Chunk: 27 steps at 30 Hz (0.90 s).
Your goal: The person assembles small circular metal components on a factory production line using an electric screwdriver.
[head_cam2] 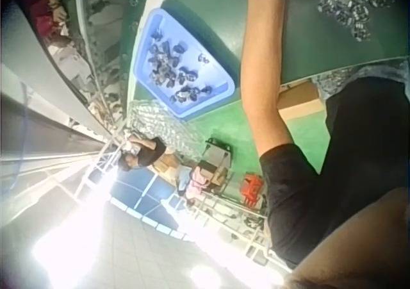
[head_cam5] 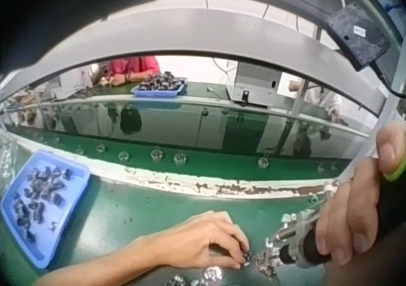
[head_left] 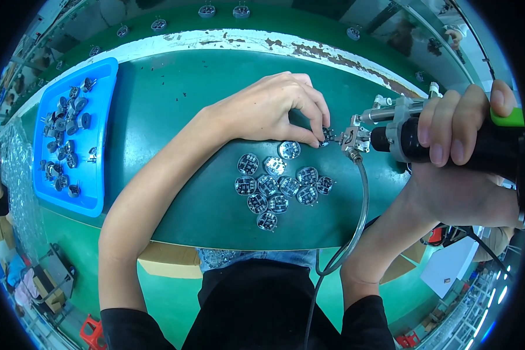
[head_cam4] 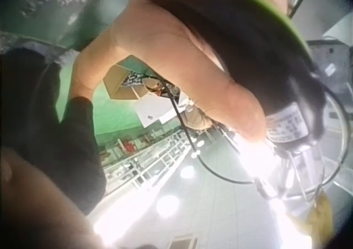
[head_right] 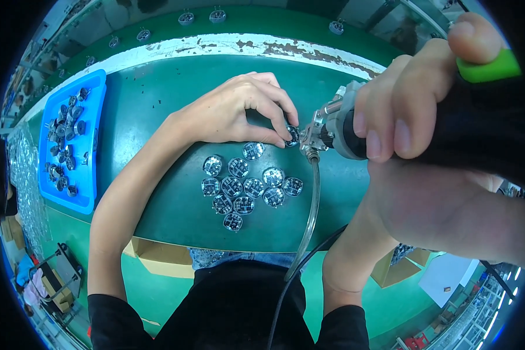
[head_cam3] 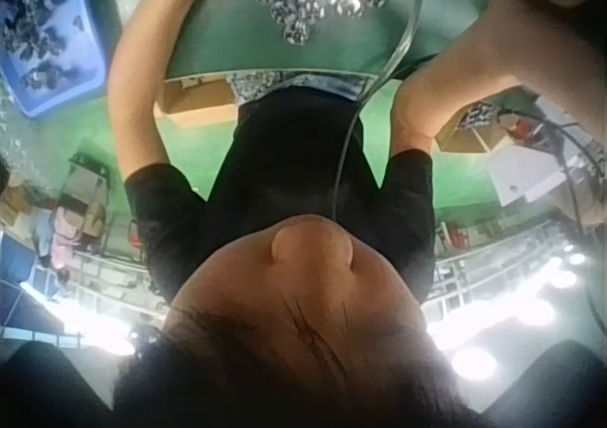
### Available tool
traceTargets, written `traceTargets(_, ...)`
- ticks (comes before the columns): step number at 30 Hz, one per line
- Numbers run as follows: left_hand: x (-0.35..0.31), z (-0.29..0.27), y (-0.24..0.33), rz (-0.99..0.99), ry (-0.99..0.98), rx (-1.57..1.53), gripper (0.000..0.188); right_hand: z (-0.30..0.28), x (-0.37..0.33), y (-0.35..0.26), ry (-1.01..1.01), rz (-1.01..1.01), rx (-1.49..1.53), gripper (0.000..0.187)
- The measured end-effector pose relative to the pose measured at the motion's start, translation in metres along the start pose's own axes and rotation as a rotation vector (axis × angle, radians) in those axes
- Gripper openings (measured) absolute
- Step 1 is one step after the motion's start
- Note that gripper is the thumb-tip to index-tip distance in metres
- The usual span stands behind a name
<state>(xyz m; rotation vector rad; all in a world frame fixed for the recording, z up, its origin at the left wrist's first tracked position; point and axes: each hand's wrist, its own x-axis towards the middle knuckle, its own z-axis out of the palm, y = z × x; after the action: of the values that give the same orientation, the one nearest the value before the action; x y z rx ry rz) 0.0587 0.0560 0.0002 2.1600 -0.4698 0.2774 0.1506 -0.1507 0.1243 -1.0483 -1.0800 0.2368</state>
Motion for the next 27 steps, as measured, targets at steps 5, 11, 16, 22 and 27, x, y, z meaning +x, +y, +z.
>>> traceTargets(5, -0.001, -0.001, 0.0, -0.003, 0.002, -0.004, 0.013, 0.001, 0.001, 0.0, -0.009, 0.003, 0.003, 0.081)
traceTargets(11, 0.001, 0.0, 0.0, -0.003, 0.005, -0.005, 0.013, 0.006, 0.004, 0.001, -0.017, 0.002, 0.005, 0.079)
traceTargets(16, 0.0, 0.0, 0.001, -0.016, 0.005, 0.009, 0.013, 0.002, 0.01, 0.003, -0.029, 0.003, 0.011, 0.077)
traceTargets(22, 0.0, -0.001, 0.003, -0.02, -0.018, -0.007, 0.013, 0.0, 0.021, 0.008, -0.04, 0.006, 0.009, 0.075)
traceTargets(27, -0.001, 0.0, 0.003, -0.018, -0.011, -0.016, 0.013, 0.005, 0.025, 0.012, -0.035, 0.007, 0.003, 0.073)
